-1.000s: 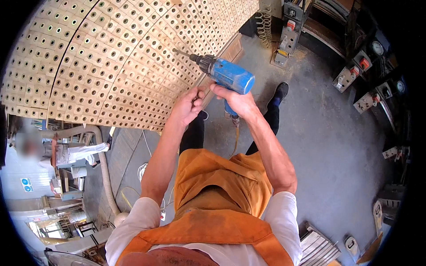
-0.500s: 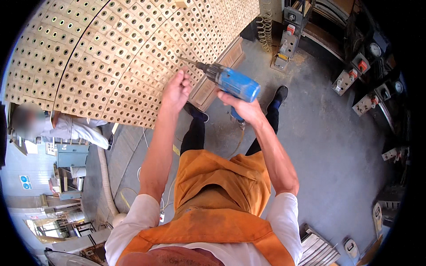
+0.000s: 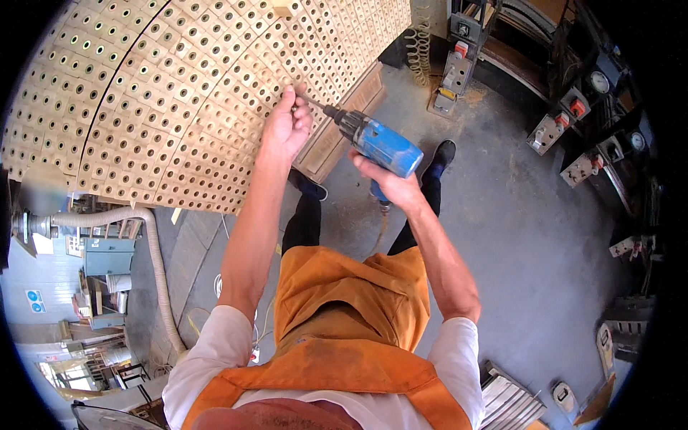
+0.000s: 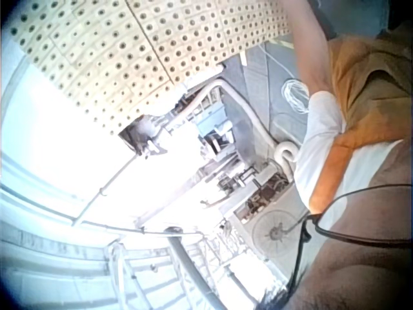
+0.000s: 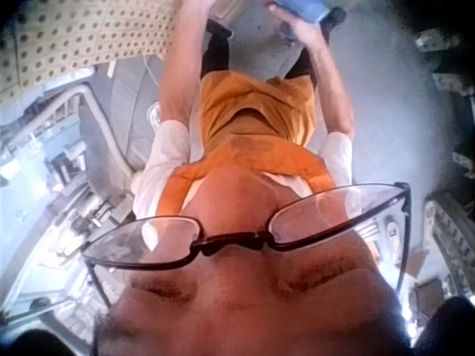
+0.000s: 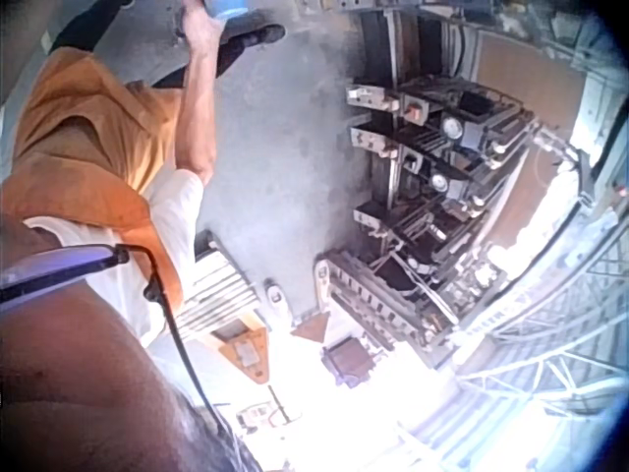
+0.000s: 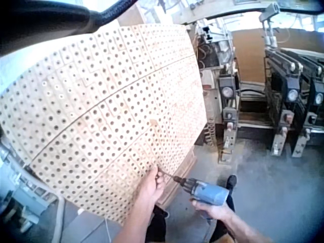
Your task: The person uses a blue pneumatic drill to drive screws into a large, curved wooden panel with a grid of pre-drilled holes. The operator holds the drill with the right hand and guides the screws with the left hand, working systematically across the surface of the panel.
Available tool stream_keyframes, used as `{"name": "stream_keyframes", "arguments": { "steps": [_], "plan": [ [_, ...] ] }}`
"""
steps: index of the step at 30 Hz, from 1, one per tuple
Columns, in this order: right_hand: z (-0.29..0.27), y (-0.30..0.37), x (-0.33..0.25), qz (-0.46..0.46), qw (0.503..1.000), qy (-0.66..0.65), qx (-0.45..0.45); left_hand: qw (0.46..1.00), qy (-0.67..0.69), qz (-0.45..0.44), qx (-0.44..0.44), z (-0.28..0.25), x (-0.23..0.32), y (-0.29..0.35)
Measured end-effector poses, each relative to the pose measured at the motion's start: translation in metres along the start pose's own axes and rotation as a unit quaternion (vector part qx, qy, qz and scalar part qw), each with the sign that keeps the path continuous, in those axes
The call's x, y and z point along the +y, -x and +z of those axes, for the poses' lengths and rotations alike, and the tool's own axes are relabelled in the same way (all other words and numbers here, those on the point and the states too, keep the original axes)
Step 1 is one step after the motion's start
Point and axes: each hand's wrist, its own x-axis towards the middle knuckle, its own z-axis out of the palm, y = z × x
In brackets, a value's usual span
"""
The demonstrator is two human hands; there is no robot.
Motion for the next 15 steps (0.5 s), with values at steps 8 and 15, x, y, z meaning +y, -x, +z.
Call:
{"name": "stream_keyframes", "arguments": {
  "steps": [8, 15],
  "plan": [
    [0.004, -0.033, -0.010, 0.032, 0.997, -0.075, 0.004, 0.990, 0.112, 0.009, -0.082, -0.009, 0.002, -0.021],
    [0.011, -0.030, -0.015, 0.020, 0.999, -0.023, 0.012, 0.999, 0.016, 0.013, -0.032, -0.038, -0.024, 0.003]
  ]
}}
